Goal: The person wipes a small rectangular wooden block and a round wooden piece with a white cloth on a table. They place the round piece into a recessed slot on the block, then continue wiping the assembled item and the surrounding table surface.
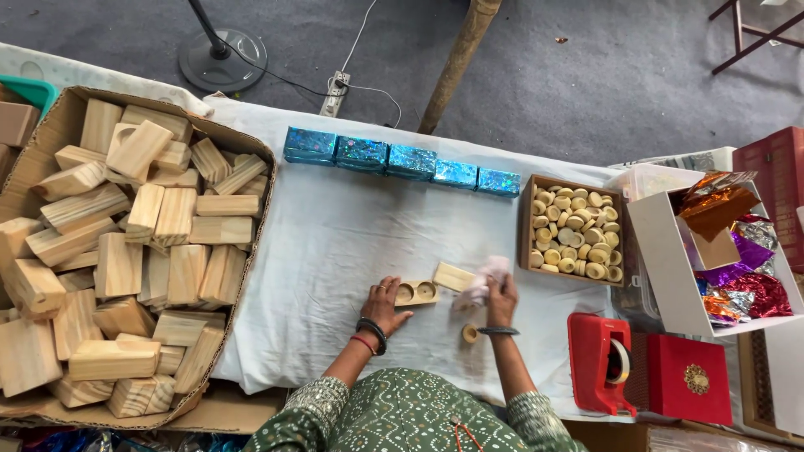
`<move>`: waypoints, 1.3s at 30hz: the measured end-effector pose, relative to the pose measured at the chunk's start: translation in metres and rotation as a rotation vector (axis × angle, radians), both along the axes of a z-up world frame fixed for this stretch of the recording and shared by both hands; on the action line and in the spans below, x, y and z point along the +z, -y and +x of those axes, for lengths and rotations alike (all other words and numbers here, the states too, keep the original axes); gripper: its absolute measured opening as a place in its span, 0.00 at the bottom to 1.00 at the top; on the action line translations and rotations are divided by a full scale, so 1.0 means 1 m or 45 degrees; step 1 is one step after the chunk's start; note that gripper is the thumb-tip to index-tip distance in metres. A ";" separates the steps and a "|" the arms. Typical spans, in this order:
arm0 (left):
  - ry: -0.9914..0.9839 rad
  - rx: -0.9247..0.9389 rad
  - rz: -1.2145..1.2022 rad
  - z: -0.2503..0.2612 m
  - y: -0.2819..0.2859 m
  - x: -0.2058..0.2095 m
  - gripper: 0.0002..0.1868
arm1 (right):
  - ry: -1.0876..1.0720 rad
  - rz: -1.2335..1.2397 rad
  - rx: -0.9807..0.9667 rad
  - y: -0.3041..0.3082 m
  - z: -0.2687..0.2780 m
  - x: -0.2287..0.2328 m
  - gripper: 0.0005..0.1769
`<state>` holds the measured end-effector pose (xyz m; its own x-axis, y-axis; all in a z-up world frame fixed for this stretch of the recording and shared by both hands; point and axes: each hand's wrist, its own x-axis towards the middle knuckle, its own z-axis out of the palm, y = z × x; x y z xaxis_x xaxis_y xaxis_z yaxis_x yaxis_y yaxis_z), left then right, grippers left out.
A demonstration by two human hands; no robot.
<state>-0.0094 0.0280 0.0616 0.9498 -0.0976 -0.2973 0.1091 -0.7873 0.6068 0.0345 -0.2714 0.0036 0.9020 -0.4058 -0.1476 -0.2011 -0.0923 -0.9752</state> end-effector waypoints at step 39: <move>0.000 0.156 -0.042 0.035 -0.010 -0.048 0.52 | -0.039 -0.671 0.258 -0.077 -0.020 0.048 0.14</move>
<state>0.0255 0.0383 0.0137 0.9553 0.0096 -0.2955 0.2031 -0.7475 0.6325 0.0143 -0.1946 0.0521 0.9680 -0.2509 0.0008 -0.1562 -0.6052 -0.7806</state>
